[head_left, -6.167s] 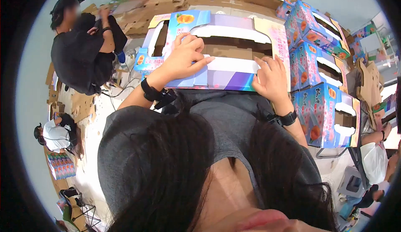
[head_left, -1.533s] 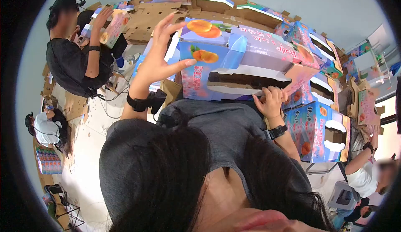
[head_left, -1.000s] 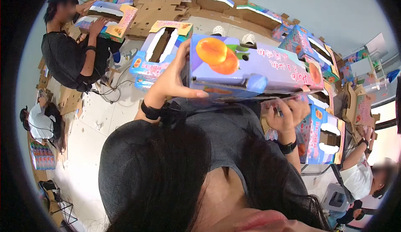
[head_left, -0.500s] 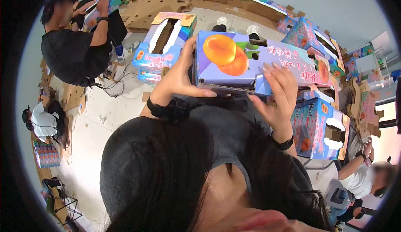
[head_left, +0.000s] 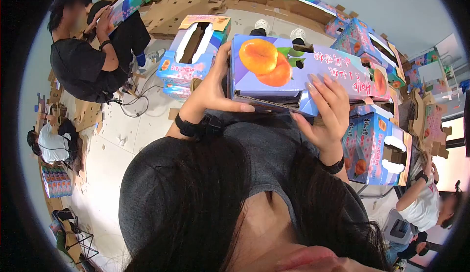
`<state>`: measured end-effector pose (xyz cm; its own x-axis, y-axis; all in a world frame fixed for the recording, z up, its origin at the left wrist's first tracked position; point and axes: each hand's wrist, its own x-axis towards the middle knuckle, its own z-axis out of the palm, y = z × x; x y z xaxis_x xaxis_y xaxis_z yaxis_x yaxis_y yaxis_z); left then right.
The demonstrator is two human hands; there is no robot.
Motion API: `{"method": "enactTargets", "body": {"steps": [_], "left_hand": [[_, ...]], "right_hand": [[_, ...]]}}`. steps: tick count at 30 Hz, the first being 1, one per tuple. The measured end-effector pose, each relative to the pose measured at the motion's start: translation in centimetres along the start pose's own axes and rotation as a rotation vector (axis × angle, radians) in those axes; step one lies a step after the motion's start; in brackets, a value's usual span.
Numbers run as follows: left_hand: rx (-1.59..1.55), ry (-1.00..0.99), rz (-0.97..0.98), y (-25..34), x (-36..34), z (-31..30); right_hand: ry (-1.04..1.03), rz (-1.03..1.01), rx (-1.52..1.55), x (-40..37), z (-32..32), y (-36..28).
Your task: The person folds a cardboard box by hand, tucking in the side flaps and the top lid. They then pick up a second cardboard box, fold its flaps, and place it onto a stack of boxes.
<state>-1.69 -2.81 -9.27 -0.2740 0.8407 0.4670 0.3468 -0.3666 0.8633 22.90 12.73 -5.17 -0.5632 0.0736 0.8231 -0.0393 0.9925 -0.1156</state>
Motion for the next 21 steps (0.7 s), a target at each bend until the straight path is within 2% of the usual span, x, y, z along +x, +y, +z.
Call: {"method": "enactTargets", "body": {"steps": [4, 14, 17, 18, 21], "left_hand": [[-0.013, 0.001, 0.018, -0.2, -0.1, 0.1], [-0.146, 0.027, -0.083, 0.5, -0.2, 0.3], [-0.116, 0.008, -0.046, 0.0, -0.3, 0.0], [-0.111, 0.002, -0.054, 0.3, -0.4, -0.1], [-0.121, -0.021, -0.055, 0.4, -0.4, -0.2]], "right_hand": [[0.016, -0.022, 0.014, -0.2, -0.1, 0.2], [-0.019, -0.074, -0.056, -1.4, 0.0, 1.7], [0.059, 0.045, -0.038, -1.2, 0.1, 2.1], [0.033, 0.119, -0.124, -1.4, -0.1, 2.0], [0.010, 0.144, -0.173, -0.7, -0.6, 1.8]]}}
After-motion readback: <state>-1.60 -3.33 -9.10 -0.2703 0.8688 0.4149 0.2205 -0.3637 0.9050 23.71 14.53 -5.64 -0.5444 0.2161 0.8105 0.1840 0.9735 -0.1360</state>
